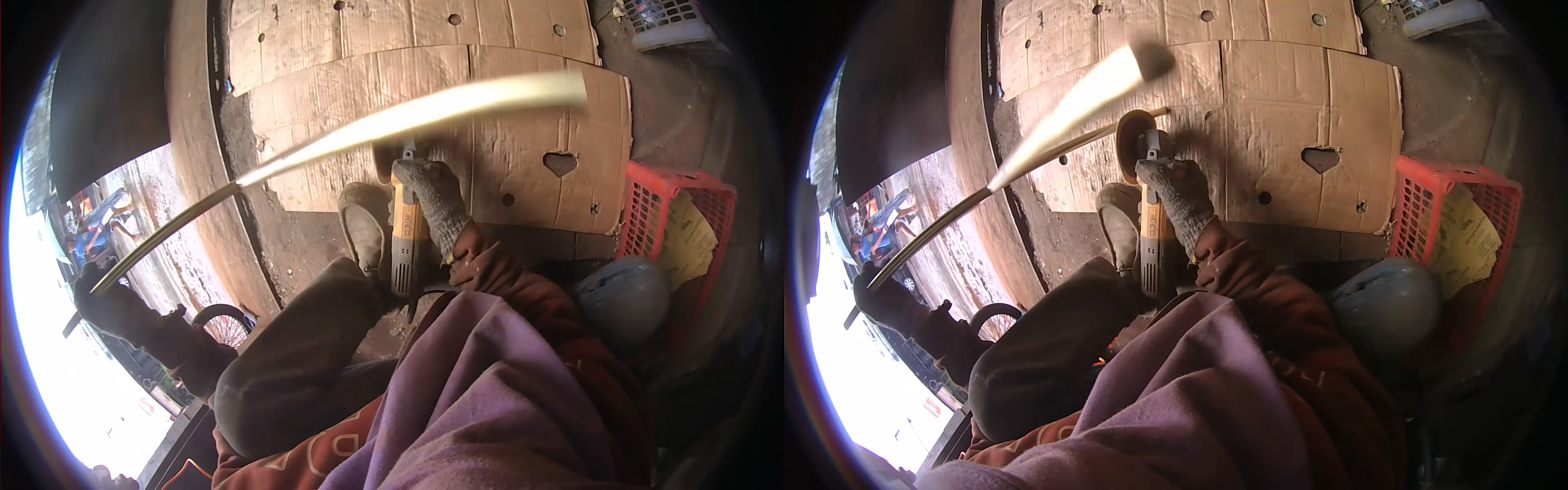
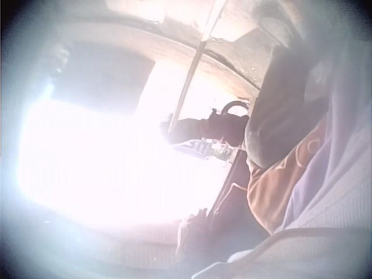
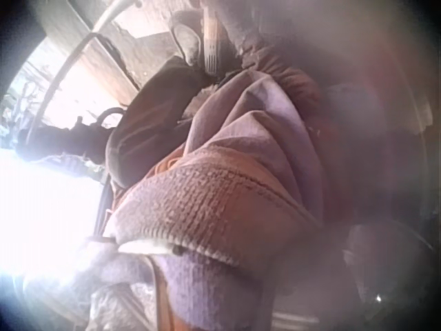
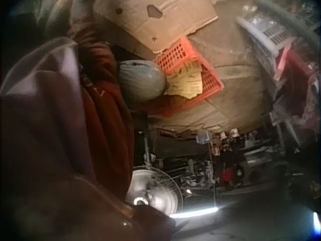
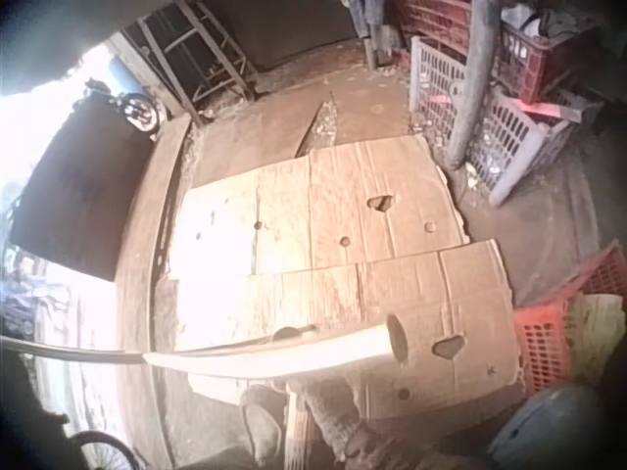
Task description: The person sands the joints of a thin metal frame using a power sander.
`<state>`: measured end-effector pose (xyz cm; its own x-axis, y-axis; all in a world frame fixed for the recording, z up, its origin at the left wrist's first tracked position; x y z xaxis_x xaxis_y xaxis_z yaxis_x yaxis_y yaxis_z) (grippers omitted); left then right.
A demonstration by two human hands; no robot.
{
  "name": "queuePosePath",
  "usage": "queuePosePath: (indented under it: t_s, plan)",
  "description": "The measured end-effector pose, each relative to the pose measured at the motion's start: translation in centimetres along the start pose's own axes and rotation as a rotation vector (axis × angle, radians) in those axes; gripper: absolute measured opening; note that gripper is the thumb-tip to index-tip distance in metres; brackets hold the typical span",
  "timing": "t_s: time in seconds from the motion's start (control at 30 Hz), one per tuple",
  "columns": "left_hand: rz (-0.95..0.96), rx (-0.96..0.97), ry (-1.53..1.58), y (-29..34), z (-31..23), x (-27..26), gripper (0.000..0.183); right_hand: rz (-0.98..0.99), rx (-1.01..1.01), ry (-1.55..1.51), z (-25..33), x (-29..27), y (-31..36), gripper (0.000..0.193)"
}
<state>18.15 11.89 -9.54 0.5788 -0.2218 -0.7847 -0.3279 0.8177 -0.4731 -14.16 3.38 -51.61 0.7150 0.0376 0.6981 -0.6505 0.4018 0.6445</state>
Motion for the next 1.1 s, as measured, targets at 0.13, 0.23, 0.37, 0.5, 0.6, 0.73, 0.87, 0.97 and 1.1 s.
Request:
queuePosePath:
  t_s: [0.13, 0.23, 0.37, 0.5, 0.6, 0.73, 0.87, 0.97, 1.1]
  plan:
    - [-0.113, -0.04, 0.466, 0.5, 3.3, 0.9, 0.025, 0.02, -0.046, -0.093, 1.0, -0.1, -0.5, 0.025]
    - [-0.103, -0.321, 0.943, 0.5, 5.0, 2.1, 0.025, -0.026, -0.111, -0.108, 1.7, -0.8, -0.6, 0.024]
    - [-0.008, -0.195, 0.563, -0.4, 2.7, 1.6, 0.022, -0.03, -0.177, -0.024, 1.5, 0.0, -0.2, 0.024]
    - [0.03, -0.092, 0.784, -0.2, 2.4, 2.2, 0.024, -0.02, -0.07, -0.133, 2.3, -0.4, 0.7, 0.025]
    - [0.073, -0.034, 1.451, -1.9, 2.3, 2.7, 0.025, -0.065, -0.116, -0.07, 1.9, -1.5, -0.4, 0.031]
    - [0.078, 0.063, 0.438, -3.7, -3.8, -0.5, 0.033, -0.142, -0.165, 0.032, 1.9, -3.3, -1.6, 0.029]
    - [0.592, 0.224, 2.339, -5.1, -7.9, -1.7, 0.059, -0.091, -0.347, 0.206, 2.2, -3.6, -2.6, 0.034]
    - [0.145, -0.308, 1.445, -5.9, -7.7, -1.8, 0.06, -0.088, -0.328, 0.214, 2.6, -3.3, -1.8, 0.035]
    - [0.23, -0.25, 1.741, -7.5, -5.8, 0.6, 0.055, -0.099, -0.344, 0.137, 4.2, -4.1, -0.5, 0.036]
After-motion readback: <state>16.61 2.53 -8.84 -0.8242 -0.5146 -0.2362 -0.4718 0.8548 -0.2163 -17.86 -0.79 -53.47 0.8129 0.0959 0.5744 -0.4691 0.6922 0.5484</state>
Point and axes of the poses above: each hand's wrist, its own y-axis away from the middle knuckle, its own x-axis out of the palm, z = x × y, the point moved 7 cm from there along -y, towards the middle knuckle, and after that the axes turned 10 degrees about z, right-handed, at the moved point
